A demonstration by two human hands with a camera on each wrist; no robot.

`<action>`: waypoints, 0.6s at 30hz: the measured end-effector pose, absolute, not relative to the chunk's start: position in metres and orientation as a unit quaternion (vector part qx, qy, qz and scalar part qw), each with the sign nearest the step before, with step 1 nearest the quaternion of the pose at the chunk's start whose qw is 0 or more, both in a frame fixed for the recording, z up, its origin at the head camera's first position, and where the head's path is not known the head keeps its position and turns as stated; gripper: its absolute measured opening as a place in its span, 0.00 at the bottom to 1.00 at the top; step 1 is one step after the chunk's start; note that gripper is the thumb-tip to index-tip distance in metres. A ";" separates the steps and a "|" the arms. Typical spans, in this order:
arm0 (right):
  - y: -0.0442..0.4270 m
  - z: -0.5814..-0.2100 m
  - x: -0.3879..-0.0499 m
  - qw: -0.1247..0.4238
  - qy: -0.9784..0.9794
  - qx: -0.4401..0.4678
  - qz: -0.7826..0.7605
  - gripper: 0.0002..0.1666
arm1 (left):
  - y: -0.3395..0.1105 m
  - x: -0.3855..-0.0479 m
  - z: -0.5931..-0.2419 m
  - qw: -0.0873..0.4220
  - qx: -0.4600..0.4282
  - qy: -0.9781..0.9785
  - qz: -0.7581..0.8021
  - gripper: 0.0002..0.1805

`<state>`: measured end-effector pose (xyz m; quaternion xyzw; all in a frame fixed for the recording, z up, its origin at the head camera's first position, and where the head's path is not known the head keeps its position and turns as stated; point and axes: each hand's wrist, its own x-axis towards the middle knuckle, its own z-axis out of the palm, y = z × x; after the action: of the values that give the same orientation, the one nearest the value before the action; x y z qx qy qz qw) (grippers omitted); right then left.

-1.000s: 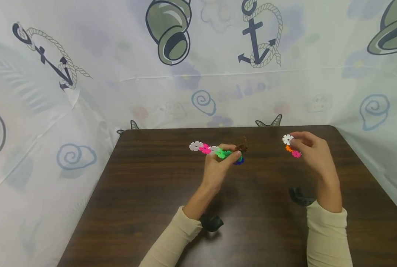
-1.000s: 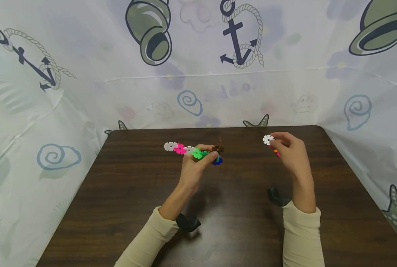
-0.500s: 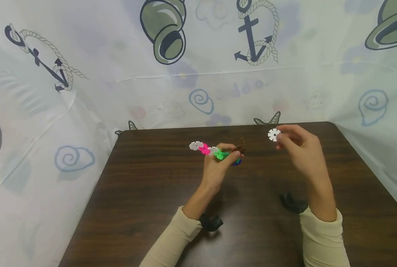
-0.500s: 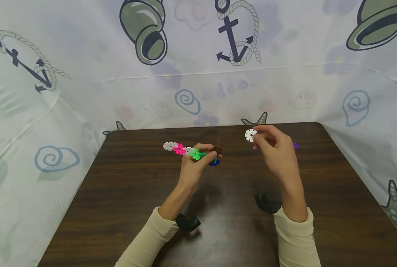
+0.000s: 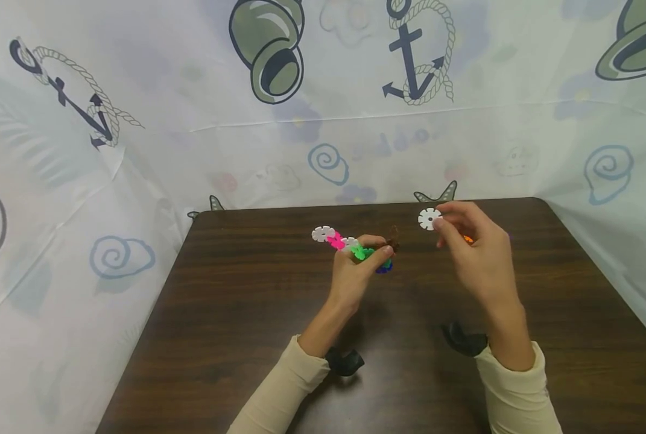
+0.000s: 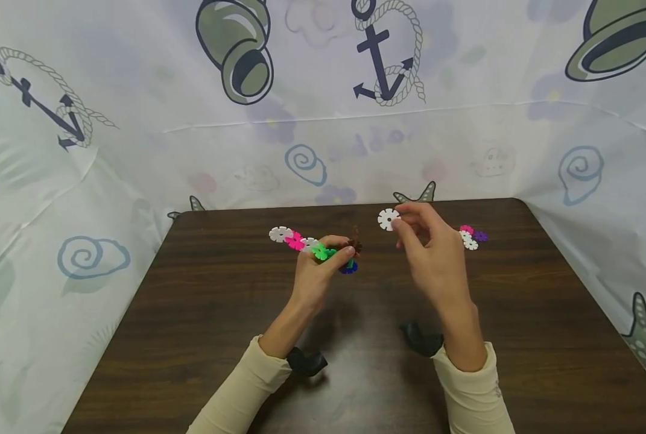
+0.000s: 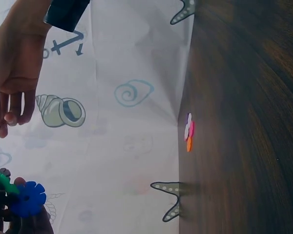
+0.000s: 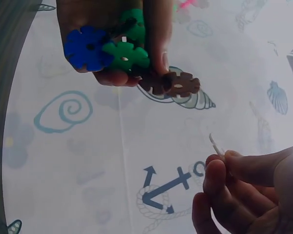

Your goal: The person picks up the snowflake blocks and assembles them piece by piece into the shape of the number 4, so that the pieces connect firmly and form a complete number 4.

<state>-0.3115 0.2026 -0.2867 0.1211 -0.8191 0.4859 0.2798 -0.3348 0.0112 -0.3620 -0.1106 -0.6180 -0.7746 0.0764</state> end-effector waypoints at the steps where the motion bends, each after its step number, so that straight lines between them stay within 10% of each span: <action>1: 0.201 -0.287 -0.311 0.287 -0.820 0.124 0.479 0.12 | 0.011 -0.335 -0.362 0.077 -0.111 -0.620 -0.773 0.11; 18: 0.187 -0.294 -0.311 0.340 -0.817 0.213 0.414 0.12 | 0.008 -0.332 -0.361 0.091 -0.164 -0.658 -0.729 0.09</action>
<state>-0.3106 0.1875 -0.2938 0.2128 -0.8172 0.4138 0.3401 -0.3315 0.0082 -0.3609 -0.1641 -0.6584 -0.7289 0.0911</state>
